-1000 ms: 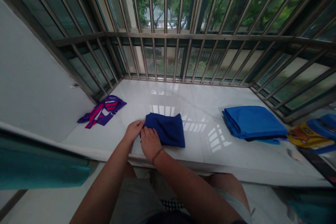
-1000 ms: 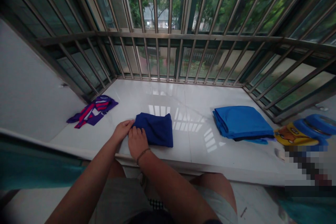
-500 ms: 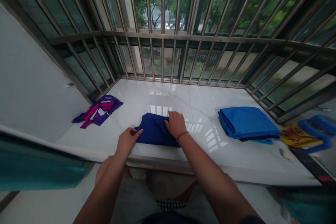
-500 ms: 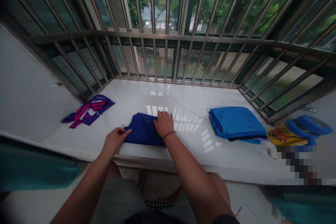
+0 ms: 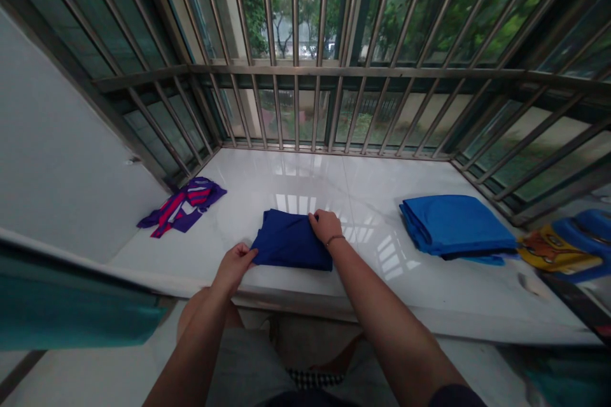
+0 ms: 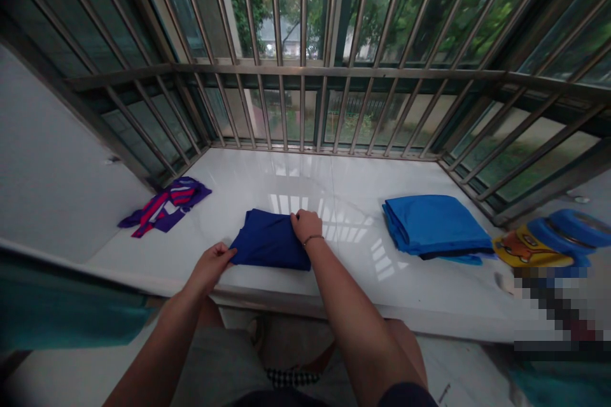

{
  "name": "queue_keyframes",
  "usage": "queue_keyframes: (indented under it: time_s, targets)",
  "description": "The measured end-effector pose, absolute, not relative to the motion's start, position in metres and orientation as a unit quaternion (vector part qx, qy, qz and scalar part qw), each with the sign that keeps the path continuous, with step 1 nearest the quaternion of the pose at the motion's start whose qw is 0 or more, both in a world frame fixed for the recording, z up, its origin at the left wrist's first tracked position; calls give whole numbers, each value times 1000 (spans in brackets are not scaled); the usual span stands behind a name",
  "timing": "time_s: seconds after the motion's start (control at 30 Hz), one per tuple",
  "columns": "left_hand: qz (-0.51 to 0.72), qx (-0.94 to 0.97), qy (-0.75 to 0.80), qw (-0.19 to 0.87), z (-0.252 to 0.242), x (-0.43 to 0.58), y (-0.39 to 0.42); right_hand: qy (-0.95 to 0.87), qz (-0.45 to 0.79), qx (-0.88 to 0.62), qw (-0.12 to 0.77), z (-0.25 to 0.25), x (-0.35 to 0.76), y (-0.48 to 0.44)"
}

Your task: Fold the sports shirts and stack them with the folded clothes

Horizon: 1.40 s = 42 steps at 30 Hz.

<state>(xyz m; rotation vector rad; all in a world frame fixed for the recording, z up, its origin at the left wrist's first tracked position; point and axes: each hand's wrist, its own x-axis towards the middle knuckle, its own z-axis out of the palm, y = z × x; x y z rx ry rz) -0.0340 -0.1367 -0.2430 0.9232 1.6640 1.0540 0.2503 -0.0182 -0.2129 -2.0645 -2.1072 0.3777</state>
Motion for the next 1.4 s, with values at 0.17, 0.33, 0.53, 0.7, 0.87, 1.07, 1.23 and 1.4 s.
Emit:
queue_keyframes:
  time_s: [0.17, 0.33, 0.53, 0.7, 0.87, 1.07, 1.23, 1.4]
  targets:
    - [313, 551, 736, 239, -243, -39, -120, -703, 92, -699, 92, -221, 244, -25]
    - [275, 628, 719, 110, -225, -10, -69, -727, 88, -674, 94, -221, 247, -27]
    - [215, 623, 742, 122, -222, 21, -13, -739, 83, -661, 97, -218, 251, -30]
    - [250, 597, 755, 105, -217, 10, -16, -729, 86, -672, 101, -218, 249, -30]
    - [245, 540, 802, 75, -222, -10, -33, -729, 90, -669, 114, -219, 249, -28]
    - [208, 563, 799, 30, -219, 0, -36, -727, 77, -672, 121, -225, 243, -30]
    - [206, 748, 630, 12, -215, 29, -52, -736, 74, -663, 117, -225, 241, -28]
    - [170, 775, 605, 62, -253, 24, -88, -703, 64, -696, 130, -223, 241, -47]
